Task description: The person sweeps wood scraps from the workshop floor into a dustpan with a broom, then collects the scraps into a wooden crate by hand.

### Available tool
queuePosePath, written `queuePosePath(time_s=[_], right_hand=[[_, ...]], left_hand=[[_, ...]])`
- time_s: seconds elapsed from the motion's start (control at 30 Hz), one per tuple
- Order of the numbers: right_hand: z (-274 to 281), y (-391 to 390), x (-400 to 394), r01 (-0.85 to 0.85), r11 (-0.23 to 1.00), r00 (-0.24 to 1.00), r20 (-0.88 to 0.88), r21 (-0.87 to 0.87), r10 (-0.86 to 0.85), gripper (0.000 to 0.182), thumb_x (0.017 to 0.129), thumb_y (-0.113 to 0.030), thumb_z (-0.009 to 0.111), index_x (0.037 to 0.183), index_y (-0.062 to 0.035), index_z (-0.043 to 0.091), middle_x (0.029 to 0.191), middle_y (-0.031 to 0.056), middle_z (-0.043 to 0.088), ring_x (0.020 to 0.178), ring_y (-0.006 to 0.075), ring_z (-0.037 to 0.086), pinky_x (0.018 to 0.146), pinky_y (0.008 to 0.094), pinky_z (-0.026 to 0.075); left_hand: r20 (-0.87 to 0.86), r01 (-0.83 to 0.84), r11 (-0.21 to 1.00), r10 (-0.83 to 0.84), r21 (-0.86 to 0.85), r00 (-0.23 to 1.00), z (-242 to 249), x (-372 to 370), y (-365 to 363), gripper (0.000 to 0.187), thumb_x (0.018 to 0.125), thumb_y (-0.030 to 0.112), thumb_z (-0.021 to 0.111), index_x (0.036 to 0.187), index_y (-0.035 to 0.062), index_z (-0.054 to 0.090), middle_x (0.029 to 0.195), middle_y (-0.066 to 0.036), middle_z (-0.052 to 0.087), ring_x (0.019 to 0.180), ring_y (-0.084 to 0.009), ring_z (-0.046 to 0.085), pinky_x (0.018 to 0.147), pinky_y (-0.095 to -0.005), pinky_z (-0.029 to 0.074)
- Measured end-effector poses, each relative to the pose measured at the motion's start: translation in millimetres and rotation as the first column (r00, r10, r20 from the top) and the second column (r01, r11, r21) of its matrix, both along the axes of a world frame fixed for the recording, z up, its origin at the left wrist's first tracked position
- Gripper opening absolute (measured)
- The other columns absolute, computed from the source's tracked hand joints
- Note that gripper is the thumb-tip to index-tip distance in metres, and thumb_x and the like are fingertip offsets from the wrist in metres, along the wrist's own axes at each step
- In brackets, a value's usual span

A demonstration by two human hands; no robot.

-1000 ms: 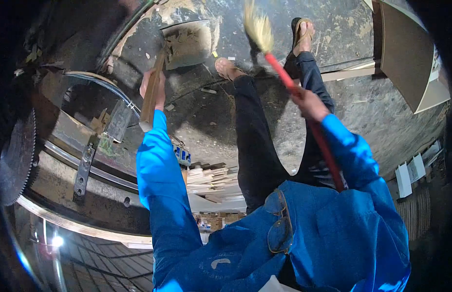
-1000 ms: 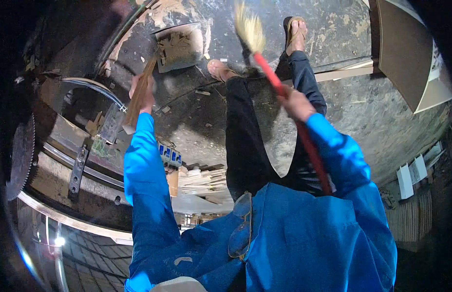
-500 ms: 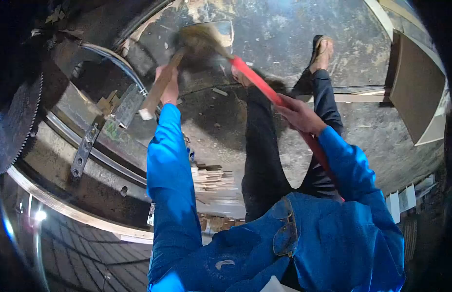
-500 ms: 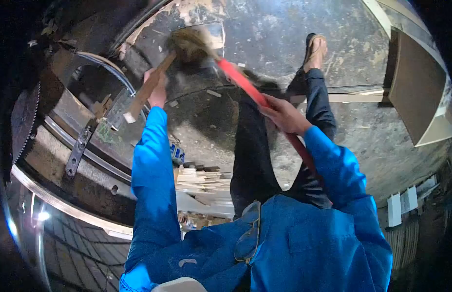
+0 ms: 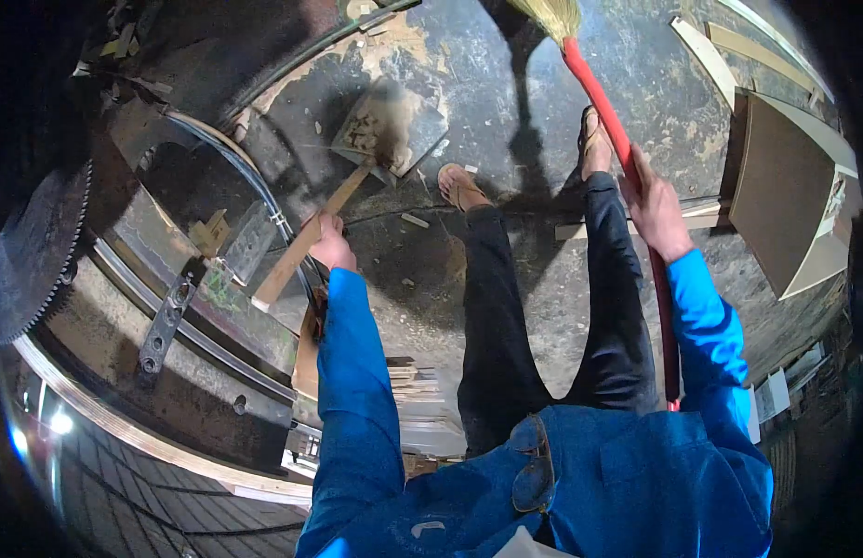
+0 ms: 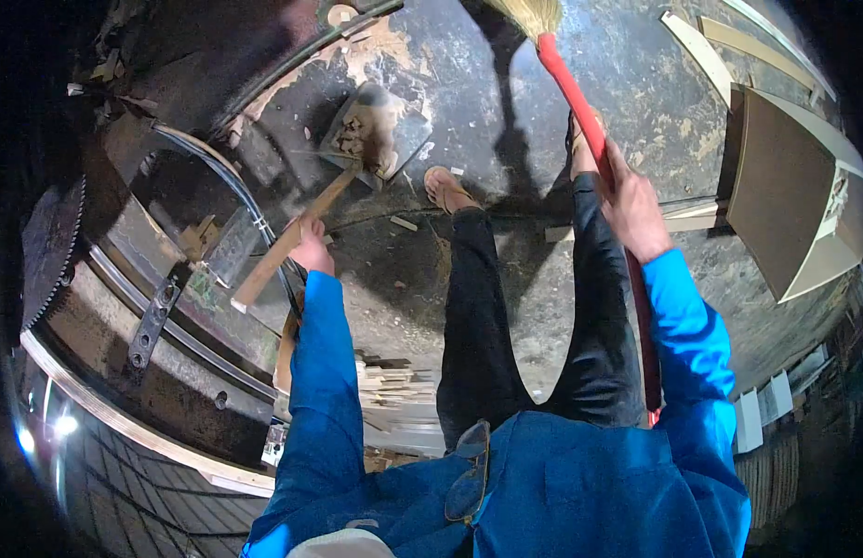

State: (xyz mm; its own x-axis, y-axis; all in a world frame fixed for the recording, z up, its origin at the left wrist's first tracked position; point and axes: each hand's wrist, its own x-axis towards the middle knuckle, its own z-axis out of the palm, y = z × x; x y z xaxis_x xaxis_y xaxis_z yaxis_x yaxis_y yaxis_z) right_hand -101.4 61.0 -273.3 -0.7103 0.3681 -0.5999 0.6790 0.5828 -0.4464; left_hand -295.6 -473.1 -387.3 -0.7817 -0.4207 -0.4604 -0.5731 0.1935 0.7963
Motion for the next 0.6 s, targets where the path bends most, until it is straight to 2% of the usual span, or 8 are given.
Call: queuePosePath(time_s=[0.07, 0.13, 0.2, 0.23, 0.27, 0.37, 0.47, 0.6], right_hand=[[-27, -10, -37, 0.000, 1.000, 0.998, 0.069, 0.011, -0.001, 0.054, 0.095, -0.012, 0.060, 0.147, -0.0038, 0.048, 0.103, 0.0335, 0.067, 0.099, 0.0523, 0.065, 0.085, 0.0533, 0.054], [-72, -22, -58, -0.107, 0.992, 0.983, 0.156, 0.066, 0.096, 0.045, 0.098, -0.015, 0.054, 0.141, -0.0058, 0.051, 0.096, 0.0282, 0.070, 0.095, 0.0495, 0.068, 0.088, 0.0542, 0.054], [-109, -55, -93, -0.216, 0.976, 0.842, 0.503, -0.019, 0.196, 0.039, 0.103, -0.021, 0.042, 0.132, -0.0054, 0.063, 0.109, 0.0270, 0.072, 0.109, 0.0434, 0.068, 0.097, 0.0553, 0.052], [-151, -74, -83, -0.215, 0.963, 0.844, 0.466, -0.159, 0.266, 0.046, 0.108, -0.032, 0.036, 0.129, -0.0039, 0.066, 0.115, 0.0280, 0.070, 0.114, 0.0429, 0.067, 0.098, 0.0544, 0.053], [-133, -97, -109, -0.027, 0.989, 0.829, 0.549, -0.147, 0.104, 0.053, 0.110, -0.039, 0.033, 0.129, -0.0004, 0.064, 0.115, 0.0271, 0.071, 0.112, 0.0427, 0.068, 0.095, 0.0528, 0.055], [-113, -145, -135, -0.192, 0.939, 0.899, 0.333, -0.284, 0.284, 0.056, 0.111, -0.033, 0.025, 0.123, 0.0059, 0.064, 0.115, 0.0283, 0.070, 0.109, 0.0462, 0.067, 0.095, 0.0546, 0.055], [-86, -165, -135, -0.242, 0.861, 0.896, 0.238, -0.448, 0.376, 0.039, 0.106, -0.023, 0.041, 0.128, 0.0060, 0.056, 0.106, 0.0321, 0.069, 0.100, 0.0482, 0.067, 0.088, 0.0544, 0.056], [-34, -127, -77, -0.162, 0.838, 0.967, 0.085, -0.522, 0.240, 0.049, 0.095, -0.016, 0.057, 0.140, 0.0015, 0.048, 0.106, 0.0322, 0.068, 0.097, 0.0487, 0.067, 0.084, 0.0552, 0.055]], left_hand=[[0.029, -0.208, 0.975, 0.211, -0.078, 0.977, -5, -5, 4, 0.022, 0.094, 0.005, 0.069, 0.115, 0.0008, 0.062, 0.106, -0.007, 0.064, 0.093, -0.0189, 0.065, 0.077, -0.0324, 0.056], [0.013, -0.240, 0.966, 0.242, -0.095, 0.970, -5, -18, 15, 0.023, 0.094, 0.007, 0.069, 0.115, -0.0010, 0.062, 0.106, -0.008, 0.065, 0.091, -0.0201, 0.067, 0.076, -0.0330, 0.058], [-0.003, -0.273, 0.955, 0.274, -0.118, 0.962, -9, -32, 21, 0.024, 0.094, 0.008, 0.069, 0.115, -0.0028, 0.062, 0.105, -0.010, 0.066, 0.090, -0.0212, 0.068, 0.076, -0.0336, 0.059], [-0.014, -0.247, 0.960, 0.248, -0.131, 0.969, -12, -43, 20, 0.025, 0.094, 0.009, 0.069, 0.114, -0.0038, 0.062, 0.106, -0.011, 0.066, 0.089, -0.0221, 0.068, 0.077, -0.0347, 0.060], [-0.022, -0.220, 0.965, 0.219, -0.146, 0.975, -15, -53, 17, 0.026, 0.094, 0.011, 0.070, 0.114, -0.0048, 0.062, 0.106, -0.012, 0.067, 0.089, -0.0231, 0.069, 0.078, -0.0358, 0.061], [0.030, -0.180, 0.970, 0.188, -0.164, 0.982, -16, -62, 17, 0.028, 0.094, 0.012, 0.070, 0.115, -0.0049, 0.062, 0.112, -0.013, 0.067, 0.093, -0.0259, 0.070, 0.083, -0.0400, 0.062], [0.054, -0.157, 0.979, 0.165, -0.127, 0.985, -10, -70, 33, 0.028, 0.094, 0.012, 0.070, 0.116, -0.0043, 0.062, 0.113, -0.012, 0.068, 0.095, -0.0266, 0.070, 0.085, -0.0425, 0.061], [0.097, -0.094, 0.993, 0.102, -0.076, 0.990, -14, -79, 20, 0.027, 0.094, 0.011, 0.070, 0.116, -0.0026, 0.063, 0.112, -0.012, 0.068, 0.099, -0.0279, 0.069, 0.087, -0.0456, 0.060]])
